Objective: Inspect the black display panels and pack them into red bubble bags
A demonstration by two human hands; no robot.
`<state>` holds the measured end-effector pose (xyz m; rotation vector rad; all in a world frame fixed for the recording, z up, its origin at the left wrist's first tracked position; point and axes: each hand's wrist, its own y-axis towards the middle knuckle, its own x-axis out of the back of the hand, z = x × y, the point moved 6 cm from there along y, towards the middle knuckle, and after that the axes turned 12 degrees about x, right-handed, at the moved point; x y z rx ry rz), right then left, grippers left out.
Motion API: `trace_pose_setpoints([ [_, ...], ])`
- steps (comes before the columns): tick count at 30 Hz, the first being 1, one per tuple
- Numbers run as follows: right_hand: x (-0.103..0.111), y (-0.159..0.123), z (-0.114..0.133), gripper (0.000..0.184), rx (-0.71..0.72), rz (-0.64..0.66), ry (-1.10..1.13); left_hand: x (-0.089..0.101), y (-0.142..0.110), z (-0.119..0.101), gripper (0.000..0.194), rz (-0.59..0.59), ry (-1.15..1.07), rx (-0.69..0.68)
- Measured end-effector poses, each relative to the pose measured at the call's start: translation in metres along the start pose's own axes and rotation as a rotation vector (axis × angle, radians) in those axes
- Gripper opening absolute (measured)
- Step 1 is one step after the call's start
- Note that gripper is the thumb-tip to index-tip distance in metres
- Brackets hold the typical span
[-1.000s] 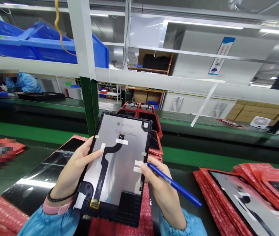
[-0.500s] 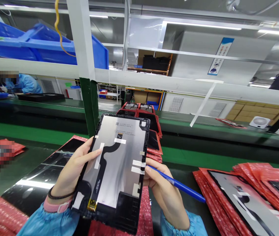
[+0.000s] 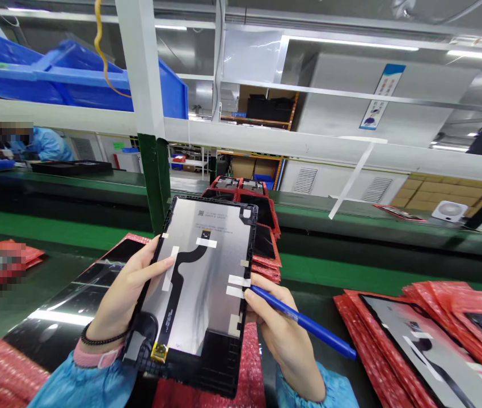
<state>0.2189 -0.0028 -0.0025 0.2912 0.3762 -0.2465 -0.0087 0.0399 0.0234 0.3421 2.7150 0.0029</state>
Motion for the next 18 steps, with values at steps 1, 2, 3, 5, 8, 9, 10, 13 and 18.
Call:
trace_pose_setpoints([
  [1, 0.0, 0.001, 0.0, 0.034, -0.012, -0.007, 0.018, 0.0, 0.0, 0.0, 0.045, 0.006, 0.001, 0.004],
  [2, -0.001, 0.001, -0.001, 0.034, -0.021, -0.005, 0.039, -0.001, 0.0, 0.0, 0.045, 0.011, -0.002, 0.007],
  [3, -0.002, 0.002, 0.0, 0.033, -0.022, 0.002, 0.064, -0.001, 0.001, 0.0, 0.044, 0.016, -0.004, 0.009],
  [5, -0.004, 0.003, 0.001, 0.033, -0.016, 0.024, 0.106, -0.002, 0.001, 0.0, 0.043, 0.021, -0.009, 0.008],
  [8, -0.005, 0.002, 0.002, 0.035, -0.015, 0.058, 0.126, -0.001, 0.001, 0.0, 0.042, 0.005, -0.001, 0.004],
  [9, -0.005, 0.002, 0.002, 0.035, -0.015, 0.06, 0.117, 0.0, 0.0, 0.0, 0.042, -0.001, 0.005, 0.003],
  [10, -0.005, 0.001, 0.002, 0.035, -0.012, 0.06, 0.099, 0.0, 0.0, 0.0, 0.042, -0.002, 0.011, 0.002],
  [13, -0.001, 0.002, 0.0, 0.033, 0.021, 0.013, -0.006, -0.002, -0.001, 0.0, 0.039, 0.004, 0.039, -0.013],
  [18, 0.005, 0.009, -0.001, 0.024, 0.211, 0.069, -0.338, -0.005, -0.003, 0.0, 0.039, 0.009, 0.105, -0.053],
])
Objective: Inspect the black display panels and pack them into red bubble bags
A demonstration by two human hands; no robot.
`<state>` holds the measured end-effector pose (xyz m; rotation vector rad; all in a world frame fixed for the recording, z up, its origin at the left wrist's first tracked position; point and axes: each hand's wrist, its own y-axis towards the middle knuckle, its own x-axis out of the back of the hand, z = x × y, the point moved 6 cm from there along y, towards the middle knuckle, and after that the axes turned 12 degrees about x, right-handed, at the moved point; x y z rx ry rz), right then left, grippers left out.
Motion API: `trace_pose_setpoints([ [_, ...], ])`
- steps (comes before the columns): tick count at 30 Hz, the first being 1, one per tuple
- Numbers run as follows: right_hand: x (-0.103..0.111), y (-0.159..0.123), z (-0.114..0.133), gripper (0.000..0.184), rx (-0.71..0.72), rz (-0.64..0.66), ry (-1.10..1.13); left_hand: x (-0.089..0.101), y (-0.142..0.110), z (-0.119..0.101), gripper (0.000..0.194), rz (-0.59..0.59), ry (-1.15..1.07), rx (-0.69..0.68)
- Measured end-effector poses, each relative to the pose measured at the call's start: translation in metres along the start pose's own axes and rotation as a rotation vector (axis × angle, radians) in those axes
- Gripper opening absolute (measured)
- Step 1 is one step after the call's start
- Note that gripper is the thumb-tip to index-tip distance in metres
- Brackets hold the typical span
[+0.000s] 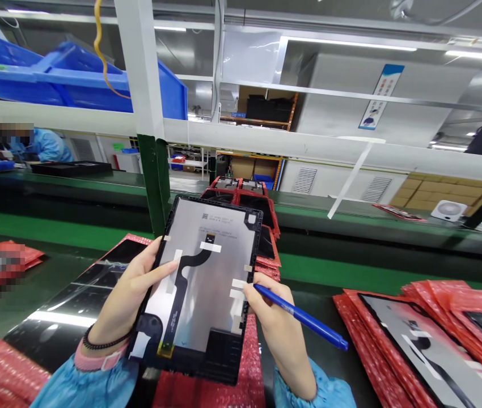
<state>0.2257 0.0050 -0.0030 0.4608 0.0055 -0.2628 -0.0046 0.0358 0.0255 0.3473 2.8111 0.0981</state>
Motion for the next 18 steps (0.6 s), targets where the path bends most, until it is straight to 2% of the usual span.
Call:
trace_pose_setpoints([
  [3, -0.007, 0.004, 0.002, 0.036, 0.101, 0.151, -0.122, -0.003, -0.003, -0.001, 0.039, 0.004, 0.047, -0.024],
  [11, -0.01, 0.005, 0.01, 0.044, 0.166, 0.135, -0.203, -0.003, -0.004, -0.001, 0.038, -0.003, 0.054, -0.035],
  [14, -0.008, 0.007, 0.006, 0.042, 0.128, 0.133, -0.163, -0.002, -0.002, 0.0, 0.036, -0.026, 0.063, -0.039],
  [17, -0.004, 0.011, -0.004, 0.028, 0.032, 0.136, -0.049, -0.001, -0.002, -0.001, 0.038, -0.04, 0.071, -0.043],
  [18, -0.002, 0.013, -0.007, 0.033, -0.007, 0.131, 0.011, 0.0, -0.002, -0.002, 0.038, -0.043, 0.071, -0.042],
])
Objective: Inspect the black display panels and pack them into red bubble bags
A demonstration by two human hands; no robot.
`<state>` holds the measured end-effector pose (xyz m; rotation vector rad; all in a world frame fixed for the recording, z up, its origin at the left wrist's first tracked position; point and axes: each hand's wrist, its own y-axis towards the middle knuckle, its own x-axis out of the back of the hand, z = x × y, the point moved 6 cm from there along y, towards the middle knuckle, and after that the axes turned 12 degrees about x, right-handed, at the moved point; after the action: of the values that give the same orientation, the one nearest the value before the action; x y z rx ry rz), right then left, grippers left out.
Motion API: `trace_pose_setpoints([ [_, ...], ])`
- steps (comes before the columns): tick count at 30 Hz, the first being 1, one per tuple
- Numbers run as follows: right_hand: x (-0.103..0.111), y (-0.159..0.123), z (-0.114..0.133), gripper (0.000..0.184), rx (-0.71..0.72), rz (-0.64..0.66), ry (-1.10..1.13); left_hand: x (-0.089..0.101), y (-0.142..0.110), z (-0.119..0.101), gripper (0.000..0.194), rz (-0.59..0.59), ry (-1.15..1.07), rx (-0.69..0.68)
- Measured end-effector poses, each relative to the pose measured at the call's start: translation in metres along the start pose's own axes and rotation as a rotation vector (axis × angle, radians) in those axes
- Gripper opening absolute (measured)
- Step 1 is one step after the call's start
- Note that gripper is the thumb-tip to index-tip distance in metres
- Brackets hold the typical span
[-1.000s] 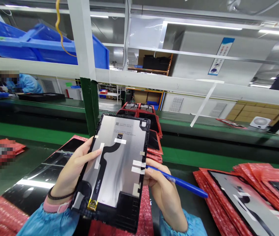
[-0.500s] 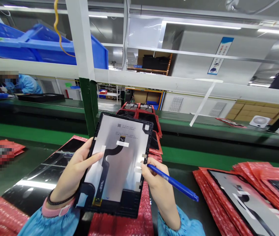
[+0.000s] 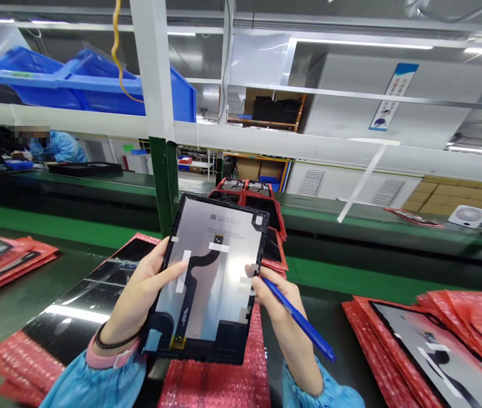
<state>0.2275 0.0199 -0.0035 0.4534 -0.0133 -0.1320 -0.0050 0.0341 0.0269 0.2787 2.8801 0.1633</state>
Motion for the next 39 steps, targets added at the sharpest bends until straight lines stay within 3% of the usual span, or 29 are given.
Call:
trace_pose_setpoints([
  [2, 0.007, 0.004, -0.005, 0.051, -0.056, -0.031, 0.111, 0.0, 0.0, -0.001, 0.038, -0.012, 0.004, 0.005],
  [4, 0.016, 0.01, -0.005, 0.056, -0.058, -0.086, 0.141, 0.001, 0.001, -0.002, 0.037, -0.035, 0.01, 0.008],
  [9, 0.029, 0.017, 0.008, 0.026, 0.106, -0.213, 0.05, 0.002, 0.002, 0.0, 0.04, -0.077, 0.02, 0.02],
  [12, 0.025, 0.014, 0.01, 0.022, 0.078, -0.192, 0.031, 0.003, 0.002, 0.0, 0.037, -0.102, 0.049, -0.006],
  [16, 0.016, 0.01, 0.01, 0.03, 0.041, -0.177, 0.053, 0.002, -0.001, -0.007, 0.032, -0.142, 0.15, -0.1],
  [19, 0.008, 0.01, 0.008, 0.032, 0.012, -0.142, 0.205, 0.001, -0.004, -0.009, 0.033, -0.187, 0.223, -0.15],
  [22, -0.006, 0.008, 0.003, 0.037, -0.104, -0.01, 0.39, 0.0, -0.005, -0.008, 0.033, -0.202, 0.341, -0.215],
  [26, -0.021, 0.001, 0.005, 0.053, -0.189, 0.121, 0.625, -0.018, -0.011, -0.01, 0.042, -0.032, 0.649, -0.564],
  [28, -0.024, -0.002, 0.009, 0.055, -0.178, 0.129, 0.665, -0.029, -0.018, -0.011, 0.049, 0.085, 0.792, -0.778],
  [30, -0.024, -0.006, 0.012, 0.056, -0.17, 0.092, 0.653, -0.035, -0.023, -0.011, 0.049, 0.116, 0.905, -0.916],
  [34, -0.017, -0.01, 0.013, 0.047, -0.139, -0.031, 0.537, -0.038, -0.023, -0.012, 0.044, 0.113, 1.044, -0.984],
  [39, -0.013, -0.013, 0.003, 0.052, -0.123, -0.066, 0.447, -0.046, -0.028, -0.013, 0.053, 0.202, 1.067, -0.912],
])
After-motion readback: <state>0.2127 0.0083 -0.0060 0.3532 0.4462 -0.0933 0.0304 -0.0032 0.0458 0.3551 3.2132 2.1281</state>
